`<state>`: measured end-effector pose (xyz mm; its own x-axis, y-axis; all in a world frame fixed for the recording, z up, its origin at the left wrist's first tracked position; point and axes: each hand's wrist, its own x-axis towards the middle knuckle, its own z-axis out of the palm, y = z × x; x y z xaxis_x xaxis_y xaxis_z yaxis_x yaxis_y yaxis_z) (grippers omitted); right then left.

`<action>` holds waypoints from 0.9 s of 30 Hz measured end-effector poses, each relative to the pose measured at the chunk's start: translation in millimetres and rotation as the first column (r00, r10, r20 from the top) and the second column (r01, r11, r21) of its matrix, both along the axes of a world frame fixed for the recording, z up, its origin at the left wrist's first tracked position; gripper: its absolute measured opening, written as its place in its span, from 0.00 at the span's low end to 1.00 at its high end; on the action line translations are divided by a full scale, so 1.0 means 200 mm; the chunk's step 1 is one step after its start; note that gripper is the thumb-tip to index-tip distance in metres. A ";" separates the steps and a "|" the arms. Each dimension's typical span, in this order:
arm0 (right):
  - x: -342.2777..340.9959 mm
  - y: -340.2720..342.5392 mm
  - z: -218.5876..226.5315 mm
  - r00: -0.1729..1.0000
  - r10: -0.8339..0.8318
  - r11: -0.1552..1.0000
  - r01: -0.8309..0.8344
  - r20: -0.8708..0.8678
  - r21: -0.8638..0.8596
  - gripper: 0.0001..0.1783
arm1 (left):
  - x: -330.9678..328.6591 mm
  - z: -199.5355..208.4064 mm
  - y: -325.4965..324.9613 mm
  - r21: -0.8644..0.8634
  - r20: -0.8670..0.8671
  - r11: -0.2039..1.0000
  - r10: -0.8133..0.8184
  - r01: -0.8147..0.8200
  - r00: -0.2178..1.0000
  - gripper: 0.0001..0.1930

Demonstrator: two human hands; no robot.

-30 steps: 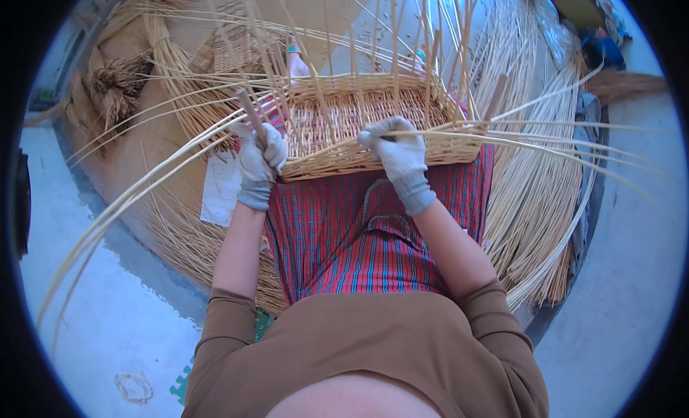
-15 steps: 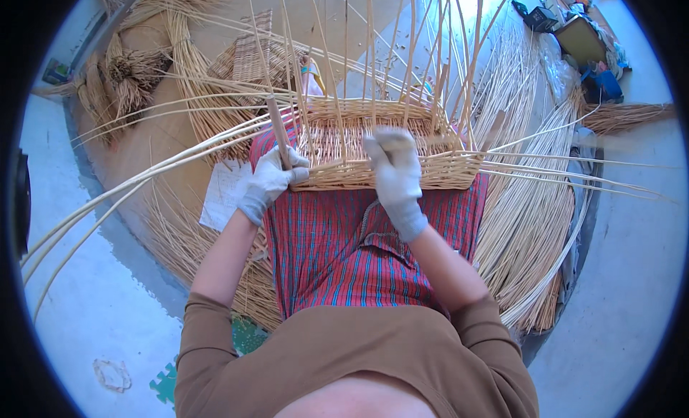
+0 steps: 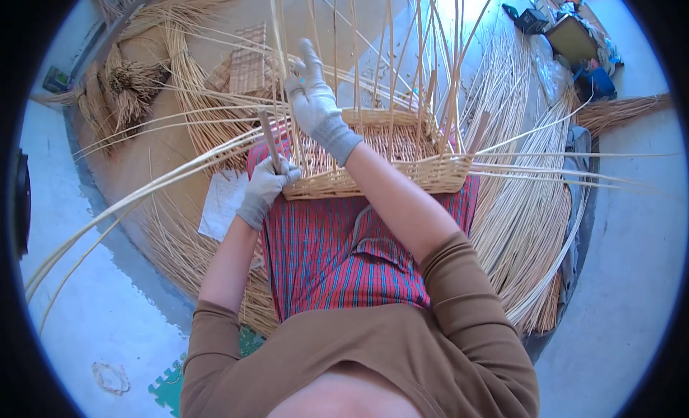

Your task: Weaving a rectangular wicker basket using long wooden strips.

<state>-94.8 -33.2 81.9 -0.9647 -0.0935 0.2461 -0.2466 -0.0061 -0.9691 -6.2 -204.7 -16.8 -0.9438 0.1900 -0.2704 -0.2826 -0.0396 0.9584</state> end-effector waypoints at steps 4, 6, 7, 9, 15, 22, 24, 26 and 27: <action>-0.07 -0.07 0.05 0.984 -0.178 0.862 0.167 -0.022 0.479 0.48 | -0.01 0.00 0.00 -0.038 0.027 0.999 -0.007 0.008 1.000 0.12; -0.09 -0.09 0.08 0.949 -0.313 0.772 0.244 0.017 0.587 0.52 | -0.02 -0.01 0.00 0.018 0.084 0.999 -0.050 0.048 0.995 0.13; -0.11 -0.10 0.10 0.926 -0.345 0.750 0.174 0.154 0.638 0.49 | -0.02 -0.01 0.00 -0.002 0.066 1.000 -0.029 0.029 0.997 0.13; -0.09 -0.09 0.13 0.957 -0.284 0.700 0.169 0.053 0.694 0.31 | -0.02 -0.02 0.00 0.034 0.076 0.998 -0.047 0.044 0.996 0.13; 0.35 0.21 0.11 0.939 -0.321 0.913 0.342 -0.126 0.224 0.15 | -0.01 -0.01 0.00 0.029 0.070 1.000 -0.014 0.012 0.997 0.14; 0.90 0.72 -0.36 0.791 -0.186 0.877 0.401 0.582 -0.264 0.08 | 0.03 0.06 0.03 -0.202 0.001 0.979 0.028 -0.027 1.000 0.19; 0.93 0.66 -0.32 0.808 -0.296 0.865 0.453 0.509 -0.215 0.07 | 0.04 0.07 0.06 -0.315 -0.088 0.941 0.099 -0.122 0.991 0.23; 1.01 0.54 -0.16 0.811 -0.435 0.879 0.477 0.392 -0.010 0.09 | 0.05 0.07 0.09 -0.285 -0.097 0.944 0.141 -0.164 0.985 0.25; 1.09 0.47 -0.05 0.915 -0.306 0.936 0.340 0.262 -0.094 0.11 | 0.04 0.06 0.09 -0.305 -0.107 0.932 0.170 -0.195 0.980 0.24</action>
<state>122.3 61.1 71.2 -0.9680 0.2508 -0.0072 -0.0184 -0.0993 -0.9949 2.8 -186.2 -5.7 -0.9745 -0.0695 -0.2133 -0.2236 0.2212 0.9493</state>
